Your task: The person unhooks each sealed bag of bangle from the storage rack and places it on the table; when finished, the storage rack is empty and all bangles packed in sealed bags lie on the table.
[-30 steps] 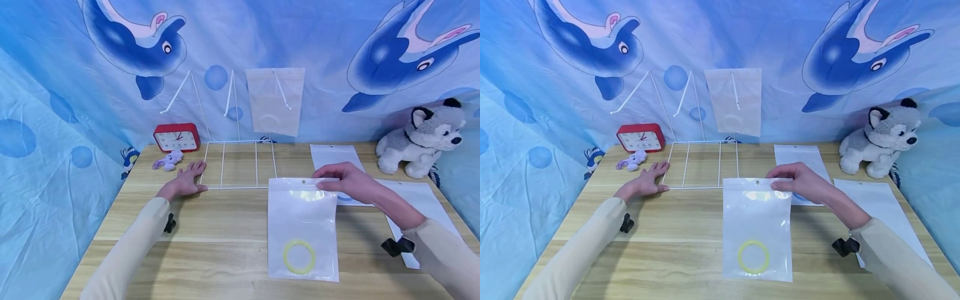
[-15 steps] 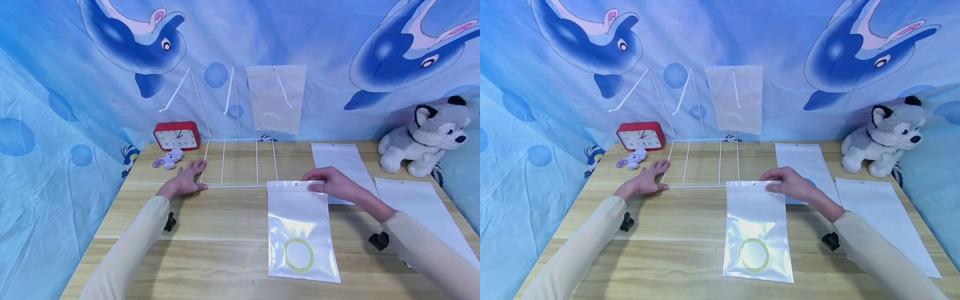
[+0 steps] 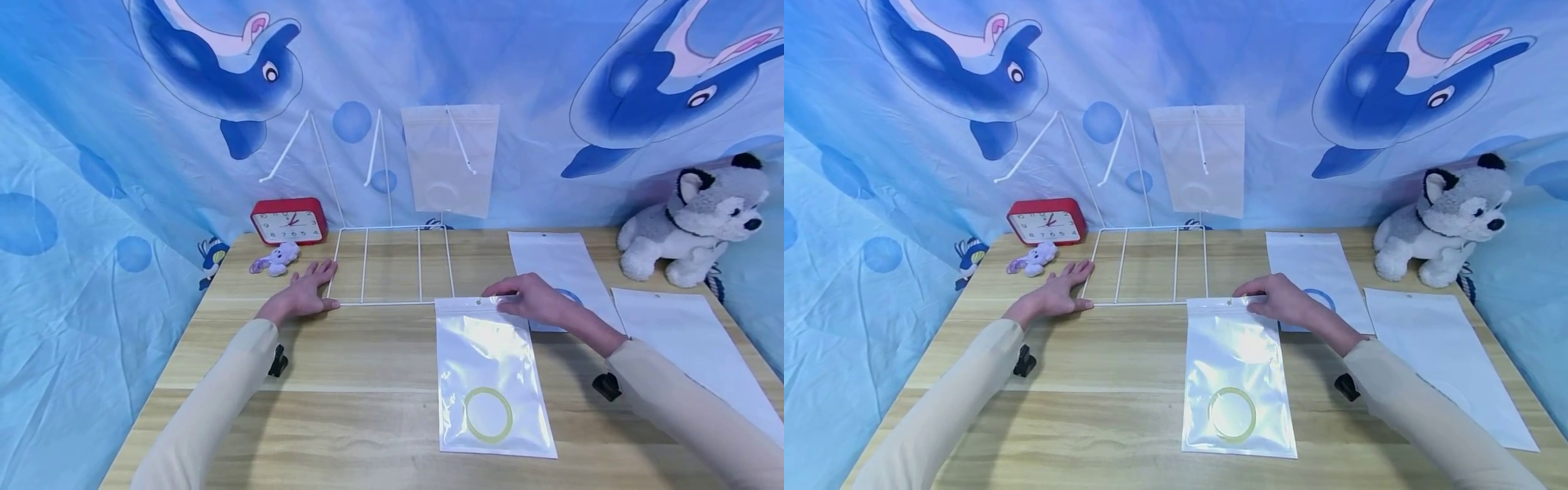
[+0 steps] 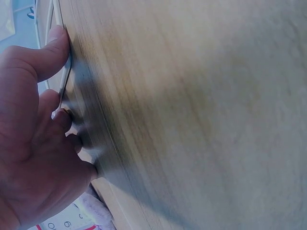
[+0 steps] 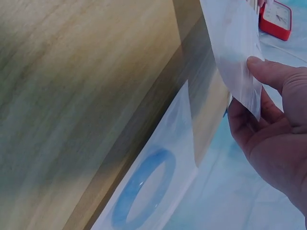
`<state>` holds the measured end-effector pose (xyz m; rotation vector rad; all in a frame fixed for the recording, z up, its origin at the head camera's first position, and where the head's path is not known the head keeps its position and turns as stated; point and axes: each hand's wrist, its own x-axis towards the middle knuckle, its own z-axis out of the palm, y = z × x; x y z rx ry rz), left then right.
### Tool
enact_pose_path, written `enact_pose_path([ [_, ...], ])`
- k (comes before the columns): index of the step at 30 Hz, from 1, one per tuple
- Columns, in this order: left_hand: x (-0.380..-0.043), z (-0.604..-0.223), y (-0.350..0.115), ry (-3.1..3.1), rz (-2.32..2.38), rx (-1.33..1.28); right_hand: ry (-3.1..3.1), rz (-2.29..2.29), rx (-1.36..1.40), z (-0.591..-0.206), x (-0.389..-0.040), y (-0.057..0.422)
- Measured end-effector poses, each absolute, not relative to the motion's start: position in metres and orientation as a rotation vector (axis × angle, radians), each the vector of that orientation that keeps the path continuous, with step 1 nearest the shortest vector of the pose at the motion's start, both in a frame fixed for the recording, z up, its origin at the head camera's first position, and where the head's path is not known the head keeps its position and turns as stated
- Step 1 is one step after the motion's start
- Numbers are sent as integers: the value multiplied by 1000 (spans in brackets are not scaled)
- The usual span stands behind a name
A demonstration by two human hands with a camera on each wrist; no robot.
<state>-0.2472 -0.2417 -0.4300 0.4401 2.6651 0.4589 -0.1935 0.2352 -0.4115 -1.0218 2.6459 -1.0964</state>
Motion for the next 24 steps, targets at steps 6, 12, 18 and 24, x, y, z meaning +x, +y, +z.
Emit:
enact_pose_path([
  [6, -248, -428, -241, 2664, 459, 443, 2615, -1016, -1053, -413, -197, 239],
  [12, -247, -428, -240, 2667, 459, 448, 2546, -961, -1077, -416, -202, 240],
  [18, -247, -428, -241, 2693, 467, 487, 2533, -887, -1128, -418, -205, 239],
  [24, -247, -430, -242, 2691, 474, 480, 2571, -795, -1230, -420, -208, 236],
])
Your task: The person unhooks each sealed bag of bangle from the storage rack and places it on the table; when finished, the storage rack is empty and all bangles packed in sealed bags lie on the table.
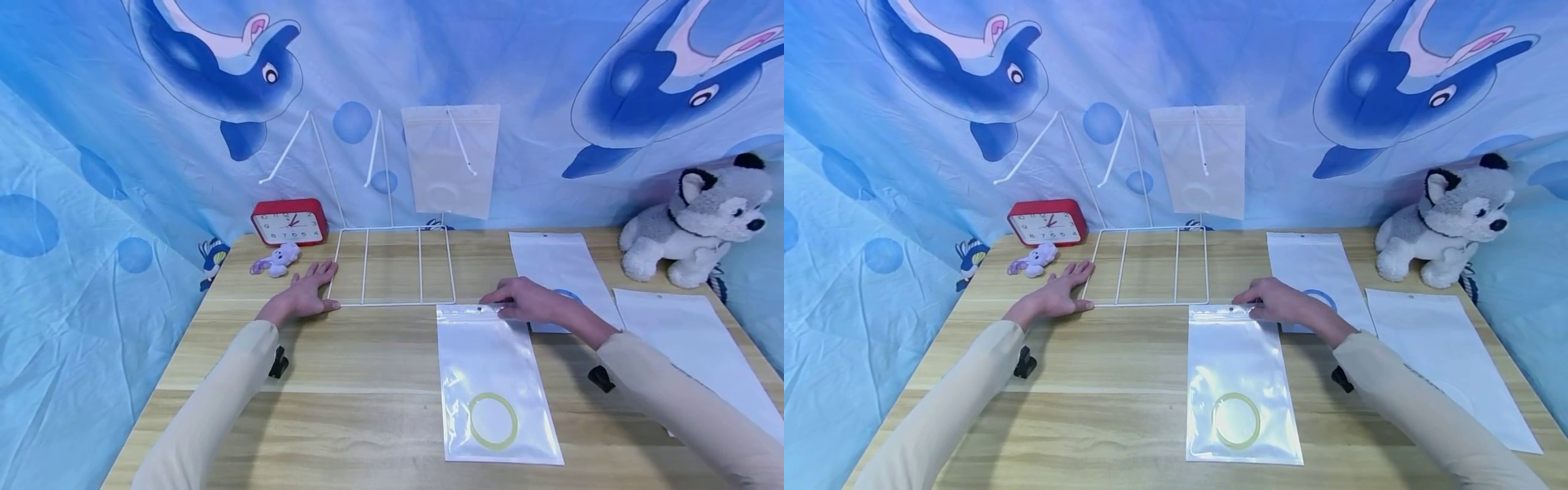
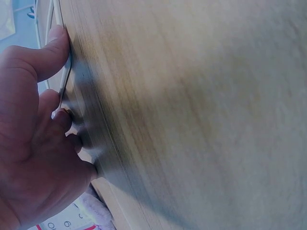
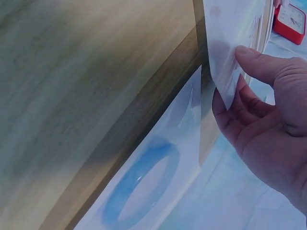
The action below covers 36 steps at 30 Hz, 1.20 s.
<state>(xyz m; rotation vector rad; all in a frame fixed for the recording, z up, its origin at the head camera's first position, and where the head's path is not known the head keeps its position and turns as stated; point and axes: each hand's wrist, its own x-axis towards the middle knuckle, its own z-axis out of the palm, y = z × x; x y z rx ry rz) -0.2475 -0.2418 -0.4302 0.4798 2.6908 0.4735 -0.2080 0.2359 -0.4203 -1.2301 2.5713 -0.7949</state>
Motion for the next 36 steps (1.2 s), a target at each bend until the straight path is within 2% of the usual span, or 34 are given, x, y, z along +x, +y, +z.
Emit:
enact_pose_path([
  [12, -247, -432, -242, 2685, 488, 482, 2597, -719, -1144, -421, -208, 230],
  [36, -248, -430, -243, 2673, 475, 474, 2529, -621, -1167, -416, -214, 231],
])
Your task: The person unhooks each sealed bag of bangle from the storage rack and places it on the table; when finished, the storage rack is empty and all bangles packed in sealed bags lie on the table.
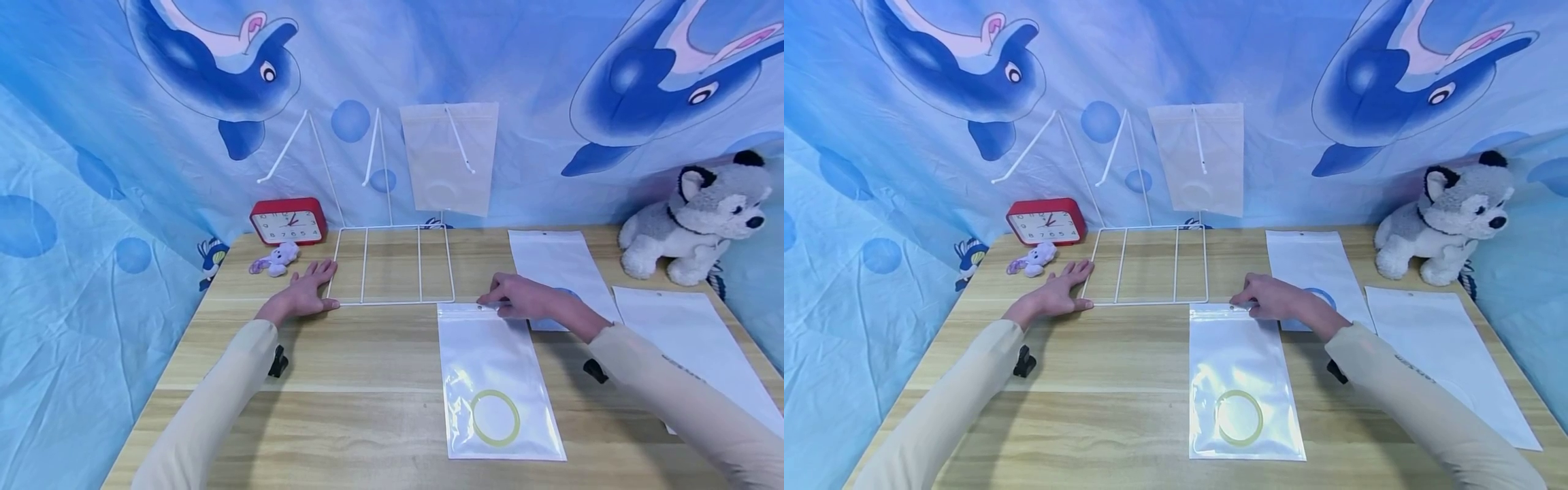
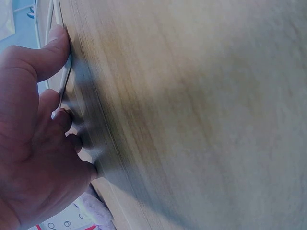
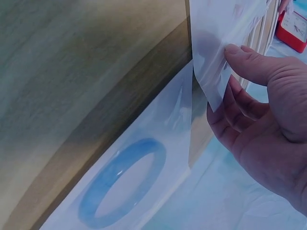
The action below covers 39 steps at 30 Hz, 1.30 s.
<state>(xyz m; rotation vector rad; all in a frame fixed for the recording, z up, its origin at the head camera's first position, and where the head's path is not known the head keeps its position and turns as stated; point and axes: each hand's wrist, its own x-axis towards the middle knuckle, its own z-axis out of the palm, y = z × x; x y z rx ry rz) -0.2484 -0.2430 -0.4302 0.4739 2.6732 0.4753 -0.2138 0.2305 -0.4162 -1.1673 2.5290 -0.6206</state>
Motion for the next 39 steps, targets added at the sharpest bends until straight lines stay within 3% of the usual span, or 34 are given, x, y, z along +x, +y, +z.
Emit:
enact_pose_path([
  [21, -247, -431, -244, 2678, 488, 476, 2633, -621, -1190, -408, -216, 230],
  [28, -247, -431, -243, 2679, 490, 481, 2918, -1055, -1146, -367, -238, 235],
  [39, -248, -431, -243, 2676, 500, 484, 3028, -1589, -653, -292, -275, 234],
])
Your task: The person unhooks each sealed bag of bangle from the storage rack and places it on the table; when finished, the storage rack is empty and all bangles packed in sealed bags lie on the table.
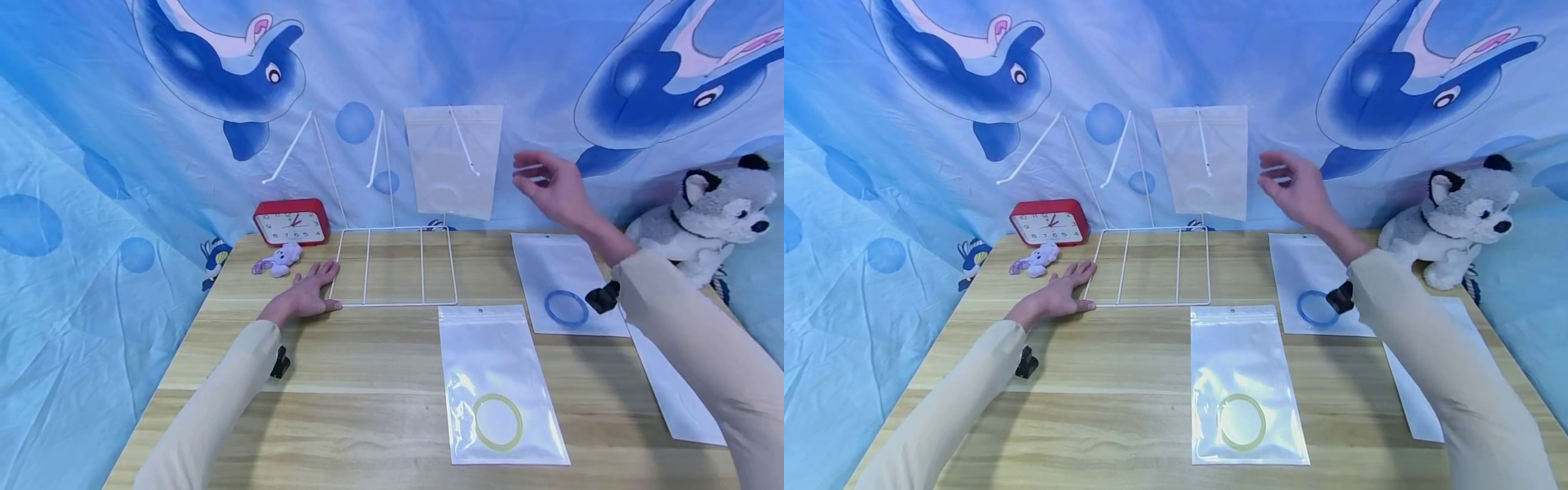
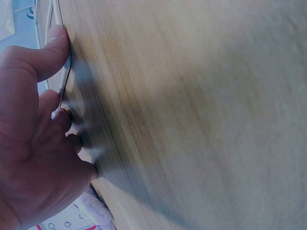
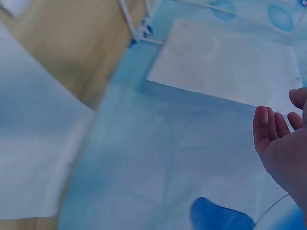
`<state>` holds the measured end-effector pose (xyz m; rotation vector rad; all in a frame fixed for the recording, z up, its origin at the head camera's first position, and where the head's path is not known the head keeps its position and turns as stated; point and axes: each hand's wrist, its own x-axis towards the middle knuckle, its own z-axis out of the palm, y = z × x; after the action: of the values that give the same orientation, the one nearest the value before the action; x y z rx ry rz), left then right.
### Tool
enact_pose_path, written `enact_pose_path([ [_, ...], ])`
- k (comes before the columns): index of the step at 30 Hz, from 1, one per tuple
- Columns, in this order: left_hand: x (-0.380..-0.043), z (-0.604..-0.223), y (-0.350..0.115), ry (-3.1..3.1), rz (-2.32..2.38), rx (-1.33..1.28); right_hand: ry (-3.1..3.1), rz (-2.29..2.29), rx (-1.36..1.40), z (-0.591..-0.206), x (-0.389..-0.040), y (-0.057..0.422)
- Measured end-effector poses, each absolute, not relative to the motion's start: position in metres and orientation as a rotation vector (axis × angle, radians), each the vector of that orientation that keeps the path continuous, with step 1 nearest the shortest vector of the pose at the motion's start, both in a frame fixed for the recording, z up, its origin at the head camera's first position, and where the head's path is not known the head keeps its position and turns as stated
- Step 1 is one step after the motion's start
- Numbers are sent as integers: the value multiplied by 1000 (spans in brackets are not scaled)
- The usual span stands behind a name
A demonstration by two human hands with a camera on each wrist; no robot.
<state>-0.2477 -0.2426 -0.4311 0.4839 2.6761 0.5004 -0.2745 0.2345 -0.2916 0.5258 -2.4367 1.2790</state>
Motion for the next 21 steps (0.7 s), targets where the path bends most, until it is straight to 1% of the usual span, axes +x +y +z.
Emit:
enact_pose_path([
  [5, -247, -429, -243, 2674, 500, 483, -2430, 1291, 425, -266, -291, 227],
  [10, -246, -429, -243, 2677, 492, 478, -2449, 1267, 381, -250, -302, 217],
  [14, -248, -429, -244, 2679, 480, 467, -2489, 1264, 339, -241, -308, 211],
  [21, -247, -429, -244, 2671, 469, 461, -2440, 1284, 310, -238, -319, 202],
])
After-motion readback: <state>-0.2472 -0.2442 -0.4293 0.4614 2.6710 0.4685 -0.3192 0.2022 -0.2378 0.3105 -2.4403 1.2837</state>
